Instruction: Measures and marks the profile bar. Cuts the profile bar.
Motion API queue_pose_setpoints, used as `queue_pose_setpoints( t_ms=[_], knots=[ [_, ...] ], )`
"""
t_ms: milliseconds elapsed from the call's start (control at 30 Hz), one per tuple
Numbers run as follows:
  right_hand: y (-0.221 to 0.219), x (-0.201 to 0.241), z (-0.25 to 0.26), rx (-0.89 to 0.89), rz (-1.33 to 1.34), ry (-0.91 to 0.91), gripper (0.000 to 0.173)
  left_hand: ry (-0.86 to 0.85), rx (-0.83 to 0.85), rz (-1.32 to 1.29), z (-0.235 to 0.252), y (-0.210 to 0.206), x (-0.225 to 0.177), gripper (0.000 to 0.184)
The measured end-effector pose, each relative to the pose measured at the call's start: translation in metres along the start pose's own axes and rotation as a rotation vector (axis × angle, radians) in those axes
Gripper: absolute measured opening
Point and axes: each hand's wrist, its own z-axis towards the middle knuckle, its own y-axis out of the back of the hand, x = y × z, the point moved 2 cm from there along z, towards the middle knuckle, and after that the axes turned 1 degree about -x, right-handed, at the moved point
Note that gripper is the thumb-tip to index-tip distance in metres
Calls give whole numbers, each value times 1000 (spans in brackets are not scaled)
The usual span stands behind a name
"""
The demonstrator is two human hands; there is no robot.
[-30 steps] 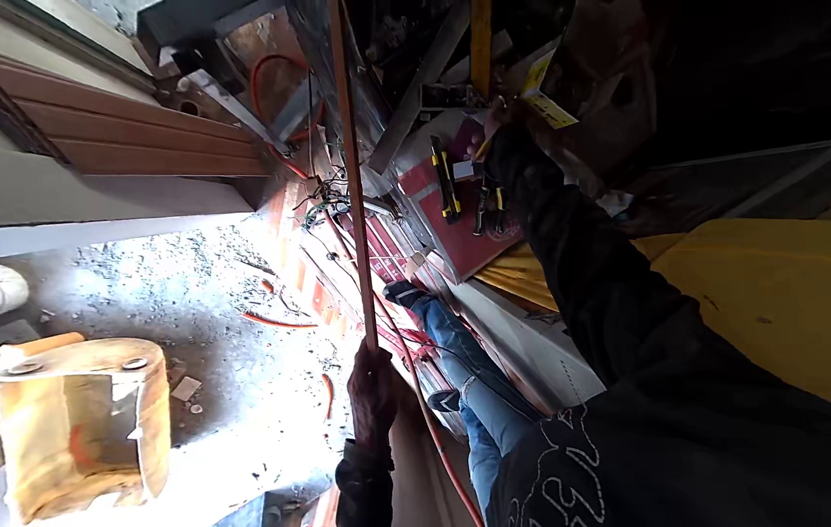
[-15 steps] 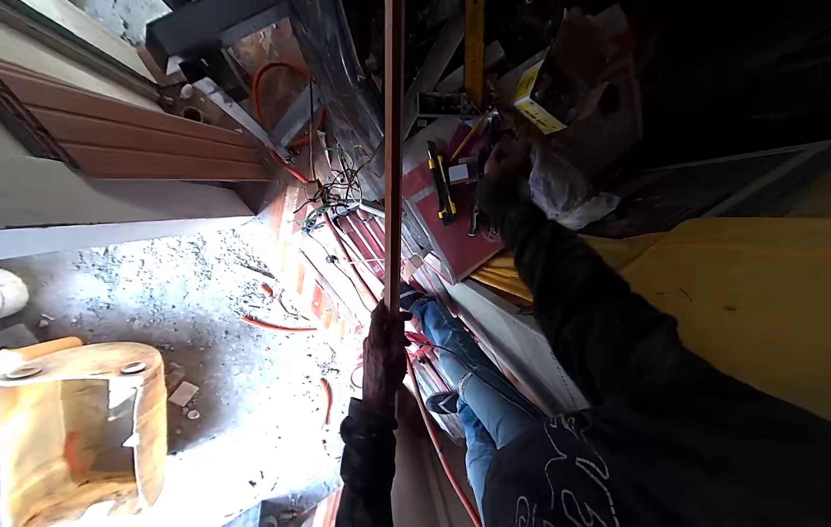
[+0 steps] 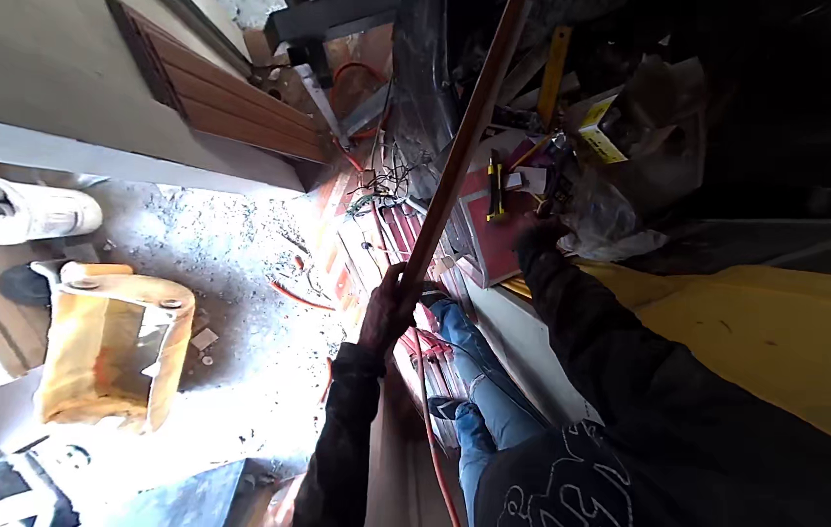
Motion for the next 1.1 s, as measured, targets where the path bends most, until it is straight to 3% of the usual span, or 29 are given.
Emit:
queue_pose_setpoints(
  t_ms=[67, 133, 200, 300, 433, 733, 1100],
  knots=[
    [-5, 6, -14, 116, 229, 86, 50, -11, -24, 215, 9, 16, 2, 42],
    [-3, 9, -51, -147, 482, -26, 42, -26, -46, 411, 20, 27, 2, 41],
    [-5, 11, -87, -268, 646, -58, 34, -72, -71, 548, 33, 37, -3, 40],
    [6, 9, -139, -140, 767, 69, 26, -149, -114, 616, 58, 47, -15, 45],
    [17, -23, -167, 173, 655, 322, 28, -117, -42, 705, 92, 54, -17, 52],
    [44, -44, -179, 746, 378, 445, 25, -95, 113, 794, 118, 58, -11, 54],
    [47, -29, -195, 930, 98, 462, 17, -207, 114, 875, 90, 89, 0, 57]
  ],
)
